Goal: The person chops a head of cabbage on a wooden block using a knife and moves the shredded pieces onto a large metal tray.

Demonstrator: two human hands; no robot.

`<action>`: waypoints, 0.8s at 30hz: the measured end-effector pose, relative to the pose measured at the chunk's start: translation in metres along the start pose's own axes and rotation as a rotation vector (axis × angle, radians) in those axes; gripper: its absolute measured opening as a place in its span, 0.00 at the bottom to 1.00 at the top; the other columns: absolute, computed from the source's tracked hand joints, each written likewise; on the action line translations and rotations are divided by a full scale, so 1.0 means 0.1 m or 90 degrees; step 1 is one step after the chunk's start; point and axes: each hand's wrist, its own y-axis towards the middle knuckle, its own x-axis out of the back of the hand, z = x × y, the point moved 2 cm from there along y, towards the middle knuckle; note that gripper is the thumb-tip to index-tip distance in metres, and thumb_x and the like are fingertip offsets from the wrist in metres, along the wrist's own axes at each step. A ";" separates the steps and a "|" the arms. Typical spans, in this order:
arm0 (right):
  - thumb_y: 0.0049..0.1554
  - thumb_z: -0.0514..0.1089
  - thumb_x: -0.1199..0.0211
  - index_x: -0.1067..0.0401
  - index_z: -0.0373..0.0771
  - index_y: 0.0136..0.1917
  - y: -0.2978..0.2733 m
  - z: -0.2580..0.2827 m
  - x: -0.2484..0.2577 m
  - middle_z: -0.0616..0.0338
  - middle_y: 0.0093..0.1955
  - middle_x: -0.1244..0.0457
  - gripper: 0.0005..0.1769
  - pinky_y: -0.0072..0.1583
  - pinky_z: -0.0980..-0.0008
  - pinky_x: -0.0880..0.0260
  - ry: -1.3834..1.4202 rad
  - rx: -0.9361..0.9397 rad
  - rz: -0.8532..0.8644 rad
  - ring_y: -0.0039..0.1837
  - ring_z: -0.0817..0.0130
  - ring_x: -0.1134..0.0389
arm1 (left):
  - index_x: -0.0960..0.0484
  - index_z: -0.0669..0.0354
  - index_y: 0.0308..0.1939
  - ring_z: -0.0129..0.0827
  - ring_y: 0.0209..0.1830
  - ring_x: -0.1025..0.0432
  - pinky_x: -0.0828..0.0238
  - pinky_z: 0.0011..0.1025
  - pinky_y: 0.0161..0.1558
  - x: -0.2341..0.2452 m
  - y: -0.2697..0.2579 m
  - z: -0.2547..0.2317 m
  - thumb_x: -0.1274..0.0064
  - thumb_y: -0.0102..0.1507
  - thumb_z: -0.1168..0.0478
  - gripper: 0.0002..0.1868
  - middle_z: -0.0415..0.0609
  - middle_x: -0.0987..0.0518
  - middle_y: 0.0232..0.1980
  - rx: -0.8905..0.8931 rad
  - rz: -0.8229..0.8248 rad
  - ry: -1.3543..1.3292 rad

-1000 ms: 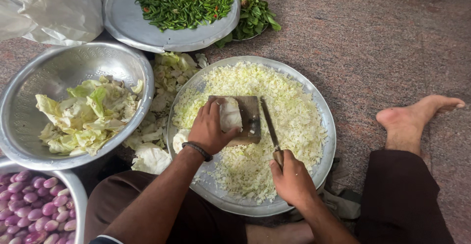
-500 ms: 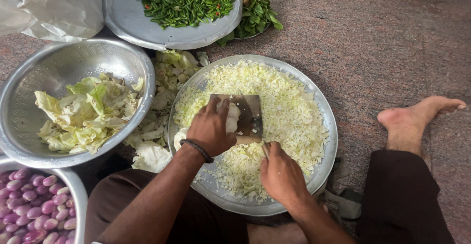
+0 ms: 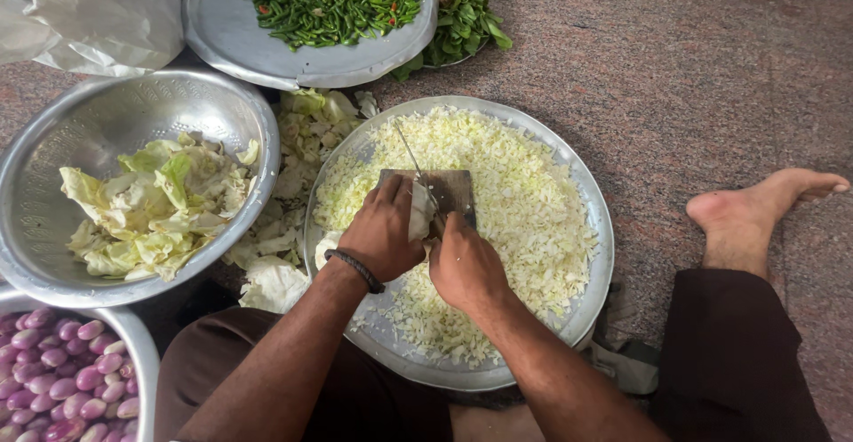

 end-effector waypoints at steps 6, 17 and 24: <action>0.60 0.42 0.44 0.43 0.22 0.57 -0.65 -0.14 -0.03 0.35 0.37 0.32 0.21 0.40 0.52 0.23 -0.039 -0.113 0.274 0.38 0.44 0.26 | 0.41 0.75 0.71 0.60 0.72 0.40 0.40 0.41 0.71 -0.01 0.00 0.12 0.34 0.47 0.57 0.53 0.70 0.40 0.74 -0.013 -0.019 -0.015; 0.58 0.41 0.43 0.38 0.26 0.51 -0.77 -0.15 0.10 0.36 0.35 0.32 0.15 0.41 0.47 0.26 0.009 -0.104 0.140 0.38 0.40 0.27 | 0.45 0.65 0.75 0.54 0.78 0.47 0.52 0.45 0.78 -0.01 -0.01 0.43 0.37 0.50 0.56 0.53 0.63 0.38 0.76 0.008 0.019 0.010; 0.60 0.46 0.46 0.36 0.34 0.56 -0.93 -0.37 0.55 0.41 0.36 0.30 0.15 0.41 0.48 0.28 0.113 -0.267 0.184 0.36 0.45 0.25 | 0.41 0.60 0.75 0.54 0.80 0.53 0.67 0.50 0.76 0.07 0.03 0.10 0.41 0.55 0.51 0.47 0.63 0.46 0.80 0.014 0.013 0.047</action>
